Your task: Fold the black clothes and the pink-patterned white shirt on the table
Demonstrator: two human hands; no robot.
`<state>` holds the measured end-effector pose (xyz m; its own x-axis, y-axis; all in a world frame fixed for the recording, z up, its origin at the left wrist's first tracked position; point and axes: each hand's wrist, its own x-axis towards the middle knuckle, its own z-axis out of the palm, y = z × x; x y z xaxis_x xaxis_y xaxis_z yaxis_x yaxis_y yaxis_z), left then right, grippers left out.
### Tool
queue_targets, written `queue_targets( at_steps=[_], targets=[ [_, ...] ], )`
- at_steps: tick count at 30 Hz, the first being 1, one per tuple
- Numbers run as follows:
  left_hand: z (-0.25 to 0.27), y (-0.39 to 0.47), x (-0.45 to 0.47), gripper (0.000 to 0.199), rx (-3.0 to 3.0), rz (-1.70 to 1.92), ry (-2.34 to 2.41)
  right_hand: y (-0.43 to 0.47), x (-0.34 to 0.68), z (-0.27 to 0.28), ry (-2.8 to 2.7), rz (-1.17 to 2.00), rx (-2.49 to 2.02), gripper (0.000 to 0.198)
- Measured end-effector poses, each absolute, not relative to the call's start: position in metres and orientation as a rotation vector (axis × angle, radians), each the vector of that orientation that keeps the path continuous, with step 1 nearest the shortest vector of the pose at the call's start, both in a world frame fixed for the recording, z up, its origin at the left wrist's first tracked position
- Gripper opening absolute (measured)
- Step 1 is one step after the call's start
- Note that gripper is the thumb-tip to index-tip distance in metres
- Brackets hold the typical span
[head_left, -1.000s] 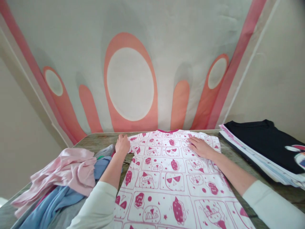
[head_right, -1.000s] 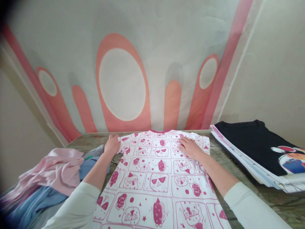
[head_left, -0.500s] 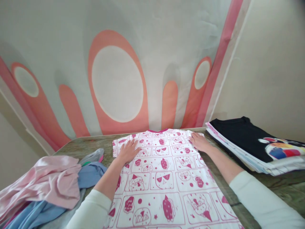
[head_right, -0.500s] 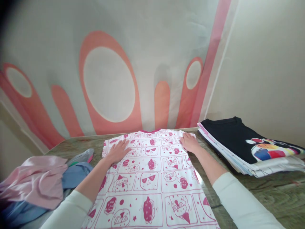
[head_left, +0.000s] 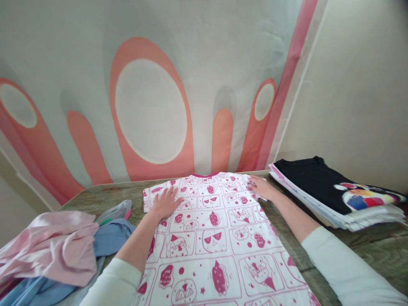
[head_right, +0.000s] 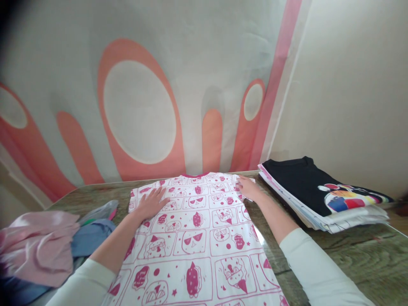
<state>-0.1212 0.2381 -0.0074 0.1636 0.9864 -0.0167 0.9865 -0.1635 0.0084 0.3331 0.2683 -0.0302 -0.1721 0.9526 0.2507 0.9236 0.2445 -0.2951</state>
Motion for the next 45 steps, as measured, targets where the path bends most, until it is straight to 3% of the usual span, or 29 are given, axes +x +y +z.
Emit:
queue_targets(
  at_steps=[6, 11, 15, 19, 22, 27, 35, 45],
  targets=[
    [0.001, 0.233, -0.119, 0.067, 2.392, -0.033, 2.004, 0.262, 0.345, -0.03, -2.137, 0.124, -1.75, 0.03],
    [0.042, 0.217, -0.105, 0.069, 2.327, -0.209, 1.951, 0.264, 0.359, -0.029, -1.965, 0.018, -1.908, 0.029],
    [0.075, 0.197, -0.044, 0.06, 2.509, -0.072, 1.41, 0.266, 0.363, -0.027, -1.808, -0.041, -2.056, 0.031],
    [0.076, 0.186, 0.054, 0.046, 2.661, -0.044, 1.002, 0.265, 0.367, -0.025, -1.682, -0.055, -2.173, 0.036],
    [0.062, 0.188, 0.122, 0.031, 2.722, 0.055, 1.104, 0.265, 0.368, -0.023, -1.654, -0.036, -2.2, 0.039],
    [0.041, 0.198, 0.186, 0.031, 2.612, 0.258, 1.425, 0.269, 0.364, -0.025, -1.625, -0.026, -2.213, 0.045],
    [0.013, 0.202, 0.193, 0.025, 2.562, 0.437, 1.458, 0.277, 0.364, -0.027, -1.575, 0.039, -2.231, 0.056],
    [0.01, 0.198, 0.191, 0.029, 2.596, 0.526, 1.446, 0.269, 0.357, -0.018, -1.477, 0.064, -2.331, 0.048]
  ],
)
